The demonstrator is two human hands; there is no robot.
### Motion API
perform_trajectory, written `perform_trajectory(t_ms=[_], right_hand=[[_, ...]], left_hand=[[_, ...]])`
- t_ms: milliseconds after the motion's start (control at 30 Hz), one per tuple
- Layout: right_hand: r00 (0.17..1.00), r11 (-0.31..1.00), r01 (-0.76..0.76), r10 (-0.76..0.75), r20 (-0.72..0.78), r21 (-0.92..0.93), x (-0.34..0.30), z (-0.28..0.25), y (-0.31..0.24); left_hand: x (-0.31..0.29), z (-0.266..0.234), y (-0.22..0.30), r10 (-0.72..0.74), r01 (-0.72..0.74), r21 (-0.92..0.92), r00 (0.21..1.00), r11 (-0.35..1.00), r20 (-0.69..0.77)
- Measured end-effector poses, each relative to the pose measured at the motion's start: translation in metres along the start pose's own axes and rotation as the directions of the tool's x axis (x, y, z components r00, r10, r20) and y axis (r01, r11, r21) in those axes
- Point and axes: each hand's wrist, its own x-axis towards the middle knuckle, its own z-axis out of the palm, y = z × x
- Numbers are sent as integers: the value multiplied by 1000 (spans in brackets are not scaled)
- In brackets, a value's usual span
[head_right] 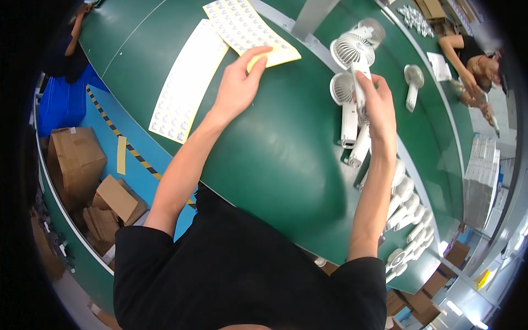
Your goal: Applying circular labels/stickers onto the handles and centers of small handheld portable fans on a production line.
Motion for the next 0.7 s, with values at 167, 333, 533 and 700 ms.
perform_trajectory(t_ms=[167, 333, 533, 700], right_hand=[[957, 966, -151, 89, 278, 211, 95, -7, -18], [898, 772, -88, -212, 385, 630, 162, 18, -9], [956, 922, 123, -209, -205, -366, 212, 12, 36], [930, 770, -106, -148, -337, -629, 224, -1, 67]], left_hand=[[-4, -2, 0, -57, 58, -21, 997, 998, 50], [-2, -2, -6, -27, 27, 19, 999, 999, 17], [-3, -2, -6, -89, 88, 18, 986, 996, 143], [-6, 0, -2, -37, 35, 15, 991, 999, 132]])
